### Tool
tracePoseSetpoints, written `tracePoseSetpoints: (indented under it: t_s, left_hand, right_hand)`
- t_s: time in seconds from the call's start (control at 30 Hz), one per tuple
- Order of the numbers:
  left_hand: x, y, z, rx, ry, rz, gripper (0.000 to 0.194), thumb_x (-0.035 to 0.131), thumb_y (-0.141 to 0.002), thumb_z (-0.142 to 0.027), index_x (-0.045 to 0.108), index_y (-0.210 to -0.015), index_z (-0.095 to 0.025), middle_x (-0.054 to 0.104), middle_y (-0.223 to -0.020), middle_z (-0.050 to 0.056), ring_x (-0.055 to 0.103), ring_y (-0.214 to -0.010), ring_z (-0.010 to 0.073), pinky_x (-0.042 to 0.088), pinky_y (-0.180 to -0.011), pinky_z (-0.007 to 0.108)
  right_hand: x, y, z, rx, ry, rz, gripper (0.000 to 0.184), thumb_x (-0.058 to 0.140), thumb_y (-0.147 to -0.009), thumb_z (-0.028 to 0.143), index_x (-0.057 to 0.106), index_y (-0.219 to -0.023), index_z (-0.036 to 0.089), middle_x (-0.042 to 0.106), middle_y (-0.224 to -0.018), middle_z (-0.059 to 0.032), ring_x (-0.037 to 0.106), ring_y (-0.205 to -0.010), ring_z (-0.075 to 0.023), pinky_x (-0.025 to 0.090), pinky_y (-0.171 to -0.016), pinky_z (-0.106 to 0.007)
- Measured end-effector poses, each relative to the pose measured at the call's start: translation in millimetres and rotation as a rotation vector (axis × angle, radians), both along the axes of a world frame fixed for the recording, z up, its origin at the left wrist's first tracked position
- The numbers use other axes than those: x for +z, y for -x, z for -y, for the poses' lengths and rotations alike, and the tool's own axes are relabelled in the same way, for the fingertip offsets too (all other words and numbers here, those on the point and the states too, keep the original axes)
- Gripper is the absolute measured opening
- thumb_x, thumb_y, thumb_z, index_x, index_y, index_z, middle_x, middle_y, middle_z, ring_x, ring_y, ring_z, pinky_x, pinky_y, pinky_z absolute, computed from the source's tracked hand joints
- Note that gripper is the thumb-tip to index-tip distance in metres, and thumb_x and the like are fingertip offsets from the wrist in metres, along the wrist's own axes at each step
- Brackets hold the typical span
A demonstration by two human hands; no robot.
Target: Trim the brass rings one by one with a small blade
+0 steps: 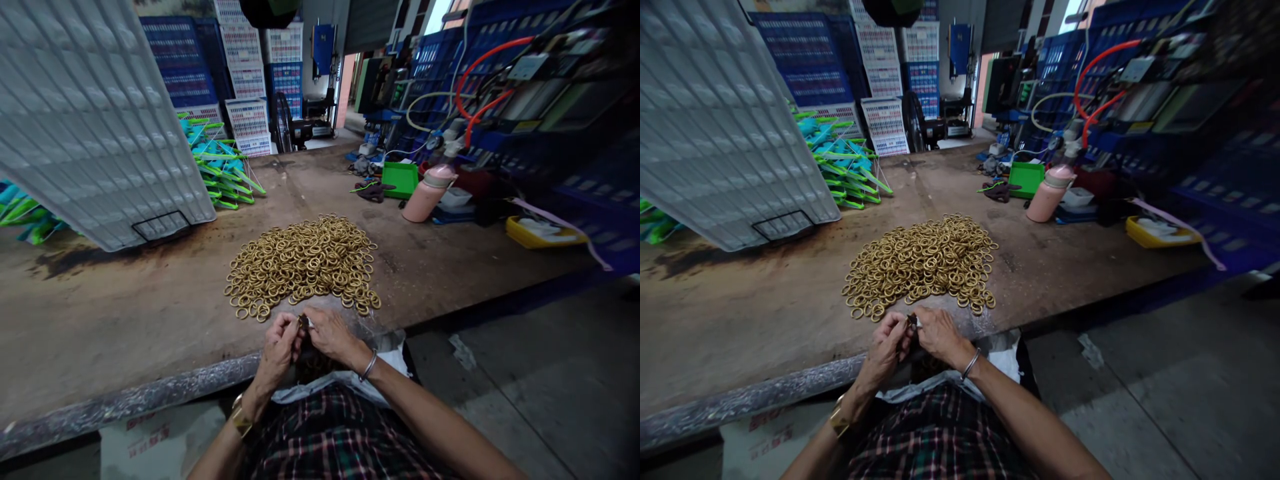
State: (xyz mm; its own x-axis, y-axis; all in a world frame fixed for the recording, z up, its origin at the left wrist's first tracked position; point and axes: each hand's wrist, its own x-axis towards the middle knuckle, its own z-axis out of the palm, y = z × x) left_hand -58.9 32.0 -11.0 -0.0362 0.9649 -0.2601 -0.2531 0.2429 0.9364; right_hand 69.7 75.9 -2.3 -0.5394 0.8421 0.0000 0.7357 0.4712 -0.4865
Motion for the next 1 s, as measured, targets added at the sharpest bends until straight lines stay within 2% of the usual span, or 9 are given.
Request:
tracePoseSetpoints:
  t_s: [0.27,0.5,0.6,0.73,0.83,1.0]
  left_hand:
    - [-1.5,0,1,-0.023,-0.036,-0.063,0.031,0.053,-0.076,-0.048,0.043,-0.074,-0.019,0.044,-0.047,-0.009,0.032,-0.033,0.0028,0.024,-0.032,0.014]
    - [-6.9,2,7,-0.017,-0.037,-0.070,0.032,0.056,-0.074,-0.047,0.045,-0.069,-0.017,0.046,-0.047,-0.008,0.032,-0.033,0.0022,0.024,-0.032,0.014]
    - [2.6,1,13,-0.034,-0.018,0.040,0.030,0.058,-0.074,-0.044,0.044,-0.070,-0.018,0.050,-0.052,-0.007,0.035,-0.034,0.0029,0.026,-0.032,0.014]
    - [15.0,1,13,-0.033,0.021,0.344,0.028,0.062,-0.072,-0.038,0.042,-0.072,-0.019,0.059,-0.069,-0.001,0.044,-0.044,0.0051,0.030,-0.034,0.014]
    - [14.9,5,10,0.028,0.085,0.437,0.028,0.064,-0.071,-0.036,0.043,-0.073,-0.017,0.061,-0.078,0.004,0.049,-0.051,0.0071,0.031,-0.035,0.015]
    - [9.1,12,8,0.072,0.142,0.511,0.024,0.065,-0.068,-0.029,0.045,-0.073,-0.017,0.061,-0.071,0.003,0.054,-0.055,0.0107,0.032,-0.034,0.015]
  right_hand:
    - [1.4,0,0,0.010,0.005,0.047,0.028,0.039,-0.070,0.009,0.057,-0.090,0.017,0.062,-0.075,-0.0045,0.051,-0.065,-0.0146,0.026,-0.058,-0.025]
    - [-1.0,2,-3,0.006,0.058,0.134,0.023,0.038,-0.077,0.013,0.056,-0.092,0.015,0.063,-0.077,-0.0065,0.056,-0.071,-0.0161,0.030,-0.060,-0.025]
    - [-7.7,1,-11,-0.075,0.022,0.179,0.026,0.037,-0.078,0.012,0.053,-0.098,0.015,0.064,-0.082,-0.0075,0.058,-0.071,-0.0161,0.030,-0.059,-0.025]
    - [-13.8,3,-22,-0.177,-0.071,0.152,0.027,0.039,-0.078,0.012,0.048,-0.103,0.016,0.065,-0.087,-0.0067,0.059,-0.075,-0.0164,0.030,-0.059,-0.025]
    - [-15.5,8,-28,-0.240,-0.120,0.151,0.028,0.042,-0.077,0.015,0.045,-0.105,0.018,0.064,-0.092,-0.0059,0.059,-0.079,-0.0175,0.031,-0.061,-0.026]
    - [-14.6,14,-34,-0.261,-0.135,0.242,0.024,0.039,-0.079,0.014,0.049,-0.100,0.019,0.065,-0.088,-0.0058,0.059,-0.075,-0.0185,0.030,-0.059,-0.027]
